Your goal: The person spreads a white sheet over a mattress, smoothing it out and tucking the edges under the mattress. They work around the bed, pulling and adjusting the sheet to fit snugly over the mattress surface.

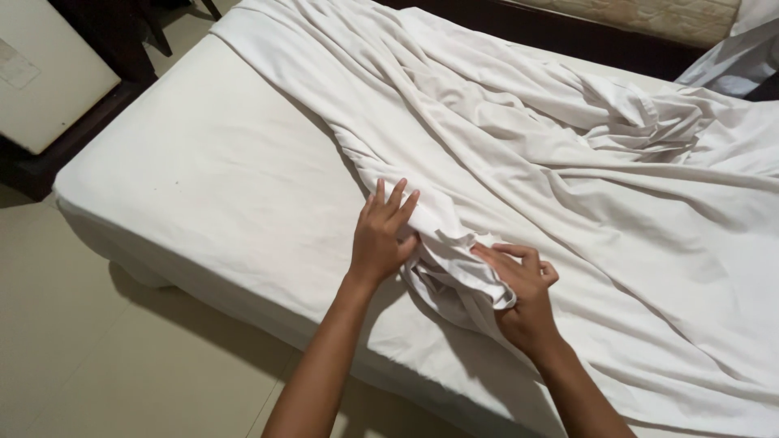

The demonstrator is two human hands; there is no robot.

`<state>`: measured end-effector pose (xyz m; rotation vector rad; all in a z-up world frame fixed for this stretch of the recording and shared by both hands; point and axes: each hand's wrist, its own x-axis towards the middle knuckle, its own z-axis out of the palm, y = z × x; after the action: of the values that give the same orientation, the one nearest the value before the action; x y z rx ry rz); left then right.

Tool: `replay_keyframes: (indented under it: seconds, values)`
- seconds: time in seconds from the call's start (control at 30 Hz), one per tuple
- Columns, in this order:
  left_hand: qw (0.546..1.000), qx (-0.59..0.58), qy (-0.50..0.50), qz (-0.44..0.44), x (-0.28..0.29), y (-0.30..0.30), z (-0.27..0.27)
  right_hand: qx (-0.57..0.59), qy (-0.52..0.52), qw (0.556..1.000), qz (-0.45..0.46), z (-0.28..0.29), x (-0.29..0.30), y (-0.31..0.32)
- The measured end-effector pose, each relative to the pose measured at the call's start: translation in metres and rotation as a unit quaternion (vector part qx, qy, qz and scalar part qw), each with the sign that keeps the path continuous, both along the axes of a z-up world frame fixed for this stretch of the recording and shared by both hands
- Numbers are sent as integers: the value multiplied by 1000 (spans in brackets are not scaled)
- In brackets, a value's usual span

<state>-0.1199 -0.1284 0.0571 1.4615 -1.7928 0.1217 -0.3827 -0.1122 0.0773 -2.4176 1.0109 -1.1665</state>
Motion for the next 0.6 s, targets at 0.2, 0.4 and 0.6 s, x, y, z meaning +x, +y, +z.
replay_keyframes:
  seconds: [0.2,0.4,0.6]
  values:
    - [983,-28,-89,156,63,-33,-41,1,6,997,73,-9,23,15]
    - [969,-24,-82,232,130,18,-22,50,35,992,114,-21,61,22]
    - [941,20,-97,322,204,102,-40,77,55,979,179,-30,118,25]
